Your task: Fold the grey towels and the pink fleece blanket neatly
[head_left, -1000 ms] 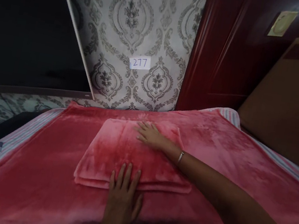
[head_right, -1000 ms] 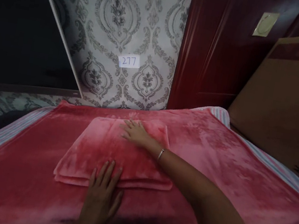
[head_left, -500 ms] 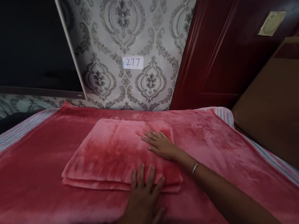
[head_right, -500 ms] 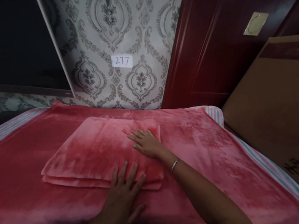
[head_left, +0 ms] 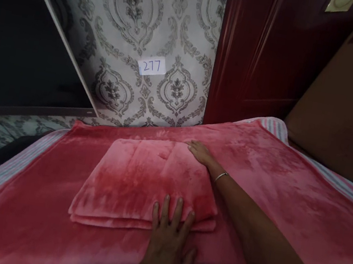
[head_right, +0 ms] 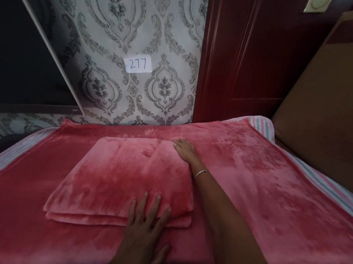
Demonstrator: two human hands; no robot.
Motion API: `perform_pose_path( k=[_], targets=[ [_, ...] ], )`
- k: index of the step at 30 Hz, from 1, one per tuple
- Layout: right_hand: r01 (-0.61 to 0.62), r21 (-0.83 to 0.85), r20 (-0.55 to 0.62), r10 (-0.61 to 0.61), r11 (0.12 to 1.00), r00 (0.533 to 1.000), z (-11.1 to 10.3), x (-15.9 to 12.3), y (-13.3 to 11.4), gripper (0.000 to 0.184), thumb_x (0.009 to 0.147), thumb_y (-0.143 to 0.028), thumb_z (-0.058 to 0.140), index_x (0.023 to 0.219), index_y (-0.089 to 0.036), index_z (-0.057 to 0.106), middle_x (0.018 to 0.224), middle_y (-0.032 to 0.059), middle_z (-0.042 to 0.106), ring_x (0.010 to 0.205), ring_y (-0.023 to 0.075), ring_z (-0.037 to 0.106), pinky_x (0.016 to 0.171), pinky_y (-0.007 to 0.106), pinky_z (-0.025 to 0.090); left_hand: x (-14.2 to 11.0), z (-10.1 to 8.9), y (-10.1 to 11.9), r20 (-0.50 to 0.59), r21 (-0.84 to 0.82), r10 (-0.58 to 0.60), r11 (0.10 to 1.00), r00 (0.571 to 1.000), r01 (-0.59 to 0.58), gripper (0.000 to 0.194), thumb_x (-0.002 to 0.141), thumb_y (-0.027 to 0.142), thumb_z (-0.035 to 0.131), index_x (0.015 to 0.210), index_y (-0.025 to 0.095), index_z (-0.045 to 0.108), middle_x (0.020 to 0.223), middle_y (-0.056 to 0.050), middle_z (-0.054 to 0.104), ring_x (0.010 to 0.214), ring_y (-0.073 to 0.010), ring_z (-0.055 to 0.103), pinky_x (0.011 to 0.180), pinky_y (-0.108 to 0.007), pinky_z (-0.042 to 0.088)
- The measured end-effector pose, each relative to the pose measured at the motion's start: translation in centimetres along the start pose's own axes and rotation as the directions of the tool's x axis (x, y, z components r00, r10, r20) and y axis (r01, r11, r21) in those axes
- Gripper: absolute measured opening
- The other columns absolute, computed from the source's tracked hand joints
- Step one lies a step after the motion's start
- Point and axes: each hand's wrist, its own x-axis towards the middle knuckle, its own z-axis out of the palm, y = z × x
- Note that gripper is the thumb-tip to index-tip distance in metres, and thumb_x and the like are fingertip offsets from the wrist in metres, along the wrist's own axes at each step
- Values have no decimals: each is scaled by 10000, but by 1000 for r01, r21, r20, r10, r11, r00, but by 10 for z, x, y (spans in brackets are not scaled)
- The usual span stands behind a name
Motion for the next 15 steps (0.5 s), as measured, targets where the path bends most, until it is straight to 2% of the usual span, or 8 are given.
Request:
perform_pose_path(
  k=[4,8,11,15],
  targets=[
    [-19,20,-2,19,1000,1000,-7,0,1,612,1075,-462,224,1573,-186,448,1634,86,384,1536,245,305,1272,445,226,-1,2,0,-16,-4,1,1000,1000,-1,804,823,432,717,1562,262,450,1703,-124,246,1551,-485,130,1198,-724,170],
    [-55,34,-24,56,998,998,-23,-15,-7,708,1068,-569,192,1630,-159,322,1672,120,292,1561,282,233,1273,494,206,1,4,-1,-22,-13,-7,1000,1000,7,751,862,477,686,1549,265,468,1694,-143,261,1548,-488,140,1173,-740,212],
    [13,11,-98,-12,1000,995,-24,-54,-22,719,1050,-633,251,1633,-219,327,1689,95,264,1574,316,172,1275,546,159,2,5,-2,-41,-49,-5,999,999,3,731,881,545,657,1536,269,485,1679,-156,294,1541,-494,162,1160,-747,230],
    [147,-82,-175,-160,986,972,0,-134,-52,637,1064,-579,297,1617,-270,362,1699,80,242,1572,328,176,1247,582,205,4,7,-1,-66,-107,-14,994,998,7,696,883,553,659,1509,281,522,1666,-165,319,1519,-506,226,1154,-758,230]
  ],
)
